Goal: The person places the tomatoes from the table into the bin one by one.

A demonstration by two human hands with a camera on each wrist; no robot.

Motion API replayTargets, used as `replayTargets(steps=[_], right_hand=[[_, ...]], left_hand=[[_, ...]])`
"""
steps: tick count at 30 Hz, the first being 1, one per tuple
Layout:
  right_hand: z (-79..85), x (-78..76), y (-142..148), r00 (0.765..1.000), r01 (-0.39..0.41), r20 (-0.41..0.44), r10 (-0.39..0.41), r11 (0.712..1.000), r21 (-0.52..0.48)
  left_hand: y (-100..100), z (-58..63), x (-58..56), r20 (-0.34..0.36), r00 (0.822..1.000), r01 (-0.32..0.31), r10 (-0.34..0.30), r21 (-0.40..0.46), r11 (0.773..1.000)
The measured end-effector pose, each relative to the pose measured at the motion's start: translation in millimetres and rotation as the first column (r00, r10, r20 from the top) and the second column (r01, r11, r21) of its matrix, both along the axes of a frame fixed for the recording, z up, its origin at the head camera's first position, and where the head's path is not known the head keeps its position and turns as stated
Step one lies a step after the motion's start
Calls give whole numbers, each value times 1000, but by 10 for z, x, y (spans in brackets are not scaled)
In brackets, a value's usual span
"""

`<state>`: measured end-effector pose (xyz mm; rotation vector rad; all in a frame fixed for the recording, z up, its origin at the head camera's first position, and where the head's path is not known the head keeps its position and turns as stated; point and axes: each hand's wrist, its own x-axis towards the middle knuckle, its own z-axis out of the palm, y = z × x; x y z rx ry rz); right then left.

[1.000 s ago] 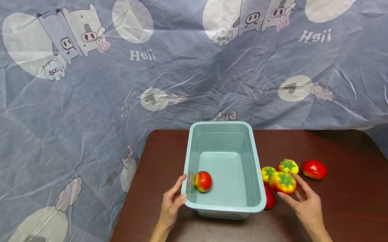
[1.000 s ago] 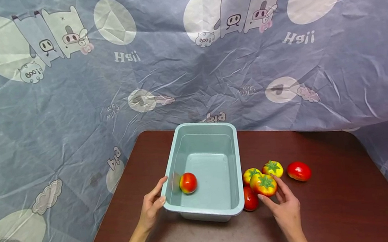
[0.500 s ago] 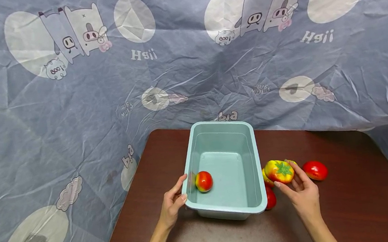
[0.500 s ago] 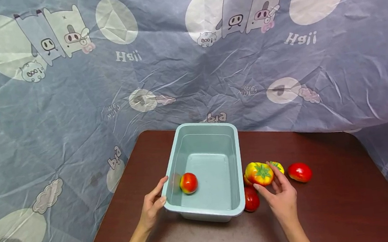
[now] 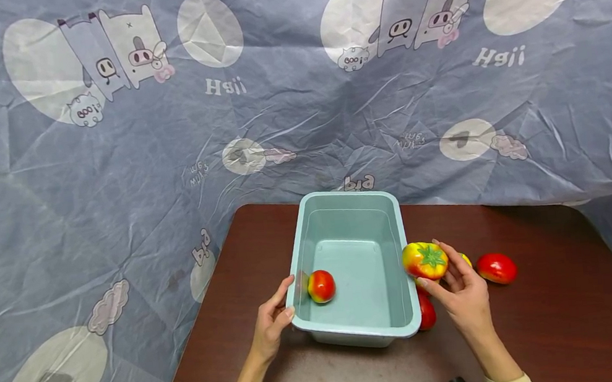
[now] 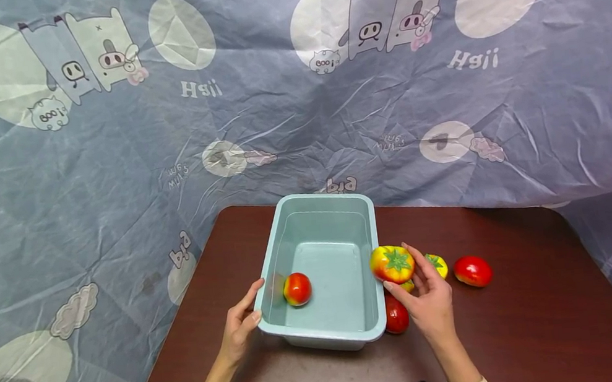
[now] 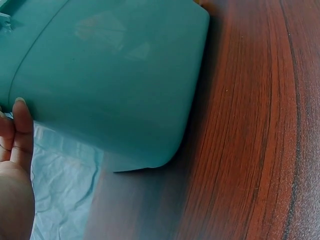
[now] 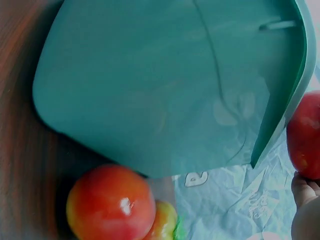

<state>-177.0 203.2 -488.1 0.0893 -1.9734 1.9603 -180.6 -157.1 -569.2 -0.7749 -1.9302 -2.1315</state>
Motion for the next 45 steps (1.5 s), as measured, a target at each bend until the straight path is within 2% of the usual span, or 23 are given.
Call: replayTargets(steps=[12,18,25,30,38,42,45], right_hand=[[158,-20,-299,988,-142,-59,145,988,54],[165,-52,-408,985,-157,-52,162,983,97],[96,-60,-460,984,-163,-48,173,972,171],[61,-43,-444,976,-191,-83,200,976,107],[2,-25,-322,939,-286,-182,292,957,56],[-58,20,-221,943,-276,-193,270,961,-8],[-119,54,-154,968,-201,-158,193,979,-32]], left_hand=[[-8,0,19,7,1000,-9,9,-6,1000],[0,-9,23,-2,1000,5,-5,3,1000],[2,-5,22,-9,1000,2,-2,-9,1000],[-9,-15,39,-8,1000,-2,2,-16,1000],[-8,-6,35,-19,1000,-3,3,-1,1000],[8,2,22,-26,1000,4,-4,-4,1000],[13,-2,9,-30,999,-12,11,-19,1000]])
